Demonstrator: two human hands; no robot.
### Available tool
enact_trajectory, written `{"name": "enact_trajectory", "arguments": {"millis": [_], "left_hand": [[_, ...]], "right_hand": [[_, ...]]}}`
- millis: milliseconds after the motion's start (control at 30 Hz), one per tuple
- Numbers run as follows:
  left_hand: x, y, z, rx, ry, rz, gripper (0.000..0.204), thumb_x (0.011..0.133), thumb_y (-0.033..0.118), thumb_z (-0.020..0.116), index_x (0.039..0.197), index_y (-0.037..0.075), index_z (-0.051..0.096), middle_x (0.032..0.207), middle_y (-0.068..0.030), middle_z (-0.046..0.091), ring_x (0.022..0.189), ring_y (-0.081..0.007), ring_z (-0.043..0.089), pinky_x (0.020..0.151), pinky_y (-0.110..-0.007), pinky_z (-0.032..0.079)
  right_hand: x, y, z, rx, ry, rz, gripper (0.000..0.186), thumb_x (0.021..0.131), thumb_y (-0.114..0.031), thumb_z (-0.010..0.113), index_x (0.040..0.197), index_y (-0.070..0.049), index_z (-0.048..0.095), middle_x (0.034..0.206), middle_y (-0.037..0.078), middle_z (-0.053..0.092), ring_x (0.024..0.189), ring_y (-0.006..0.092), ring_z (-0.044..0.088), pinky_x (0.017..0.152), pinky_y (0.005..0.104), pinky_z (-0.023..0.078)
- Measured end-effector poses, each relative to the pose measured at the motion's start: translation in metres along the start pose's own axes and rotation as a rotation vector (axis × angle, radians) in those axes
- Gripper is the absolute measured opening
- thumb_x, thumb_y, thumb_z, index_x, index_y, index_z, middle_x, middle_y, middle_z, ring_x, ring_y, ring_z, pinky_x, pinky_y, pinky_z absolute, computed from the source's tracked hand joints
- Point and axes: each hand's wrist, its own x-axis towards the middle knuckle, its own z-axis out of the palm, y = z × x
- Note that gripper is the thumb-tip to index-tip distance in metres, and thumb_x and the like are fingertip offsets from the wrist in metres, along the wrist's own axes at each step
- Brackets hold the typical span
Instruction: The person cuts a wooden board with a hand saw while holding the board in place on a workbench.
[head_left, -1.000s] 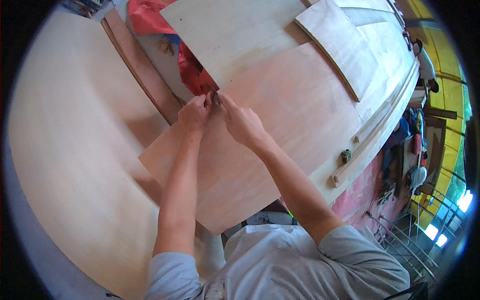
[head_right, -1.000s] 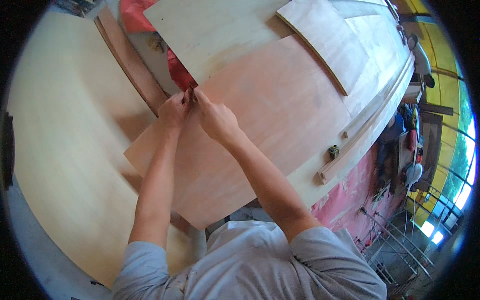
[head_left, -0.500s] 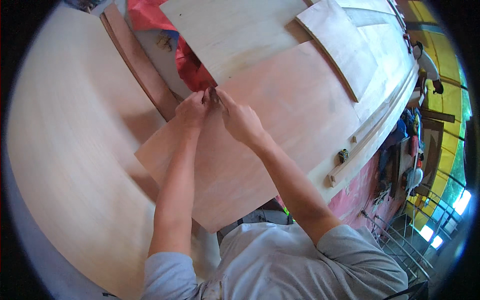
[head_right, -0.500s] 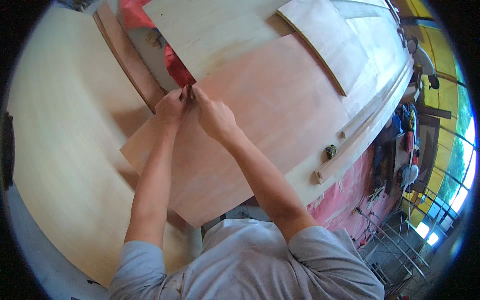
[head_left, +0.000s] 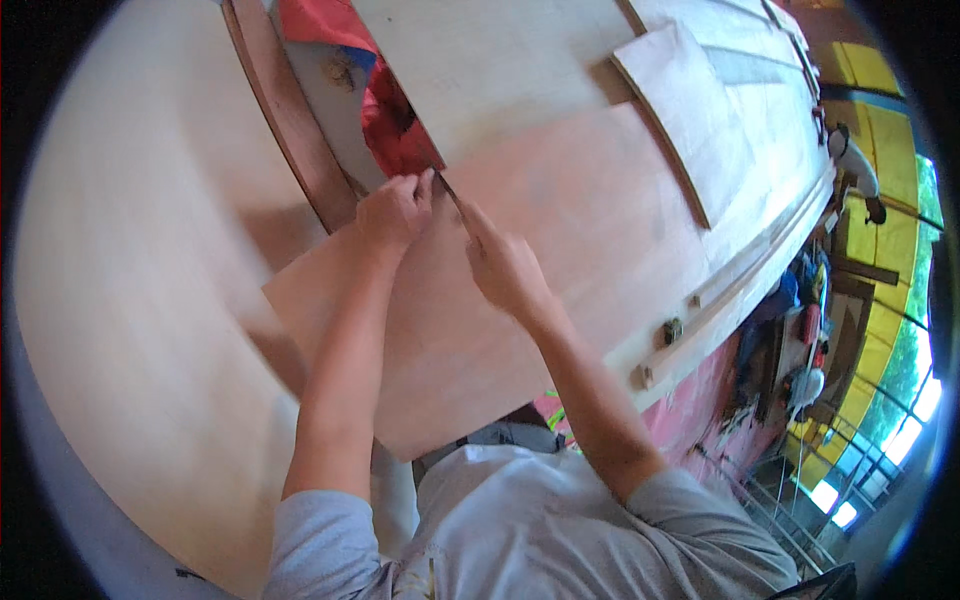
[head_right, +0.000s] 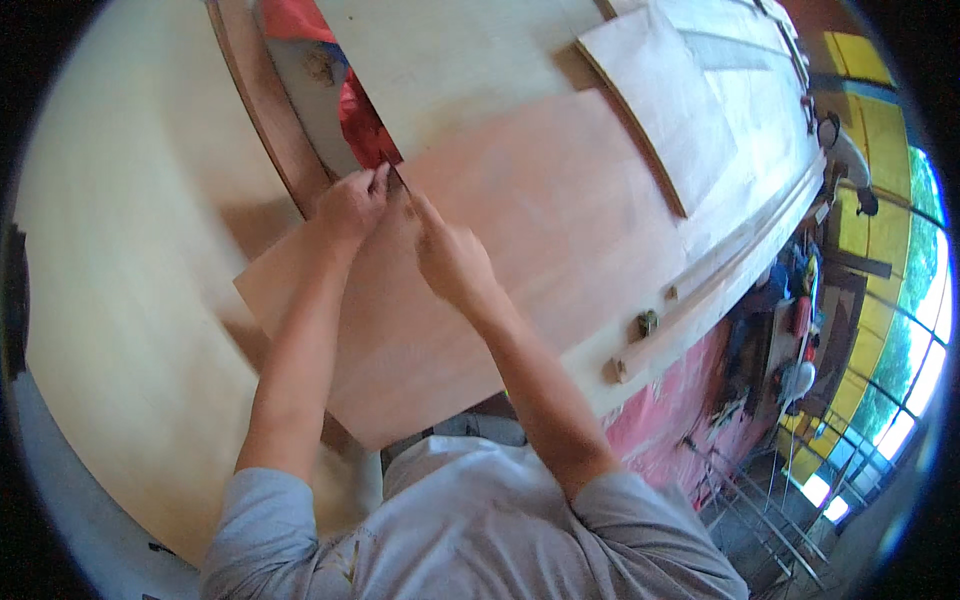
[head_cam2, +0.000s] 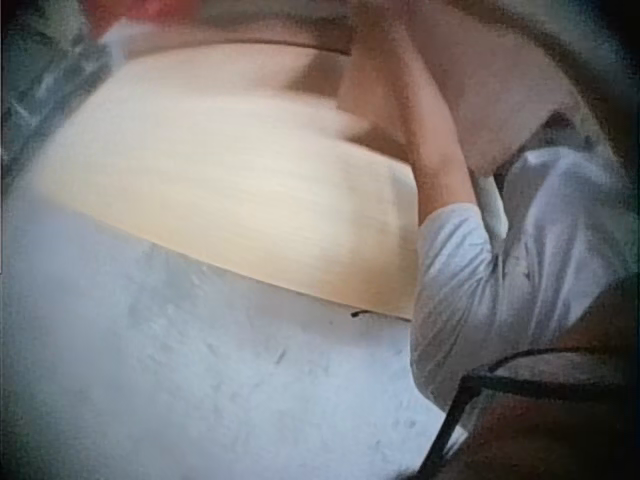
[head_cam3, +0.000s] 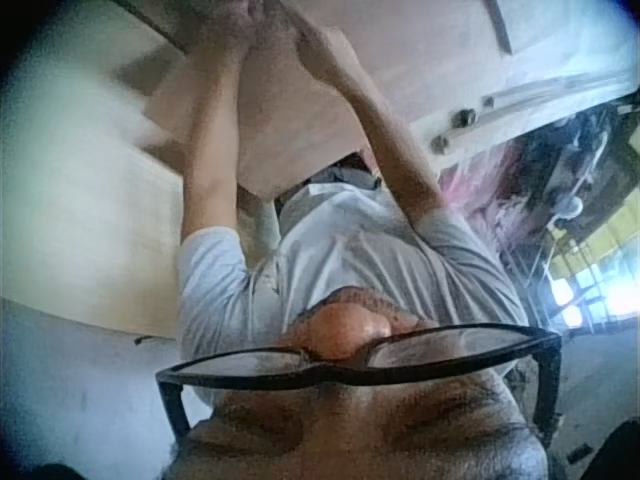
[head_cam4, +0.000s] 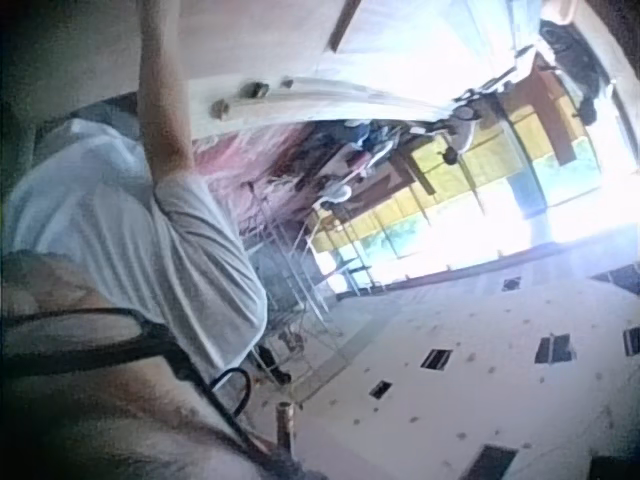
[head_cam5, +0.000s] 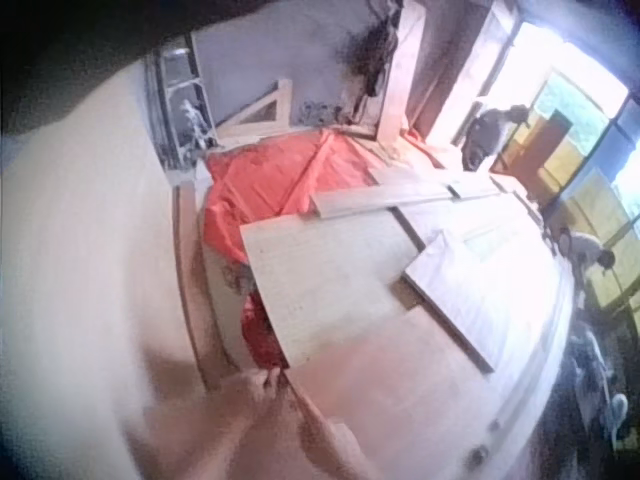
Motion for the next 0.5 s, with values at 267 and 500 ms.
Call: {"name": "enact_trajectory", "arguments": {"millis": [267,500], "left_hand": [[0.002,0.012,0.005,-0.007,0.063,-0.028,0.049,0.110,0.048,0.060,0.083,0.009,0.073,0.082,-0.0156,0.074,0.076,-0.0404,0.074,0.067,-0.054,0.058],[-0.011,-0.011,0.003,0.023,0.043,-0.053,0.046,0.107,0.044,0.063,0.078,0.010,0.072,0.079,-0.0122,0.073,0.070,-0.0385,0.073,0.063,-0.053,0.059]], "right_hand": [[-0.004,-0.003,-0.006,-0.085,-0.034,0.083,0.057,0.106,-0.011,0.057,0.162,-0.014,0.044,0.106,0.032,0.075,0.088,0.0515,0.072,0.077,0.0630,0.057],[-0.084,-0.015,-0.016,0.115,-0.065,0.138,0.055,0.108,-0.013,0.054,0.162,-0.018,0.045,0.122,0.029,0.073,0.098,0.0547,0.071,0.080,0.0646,0.055]]}}
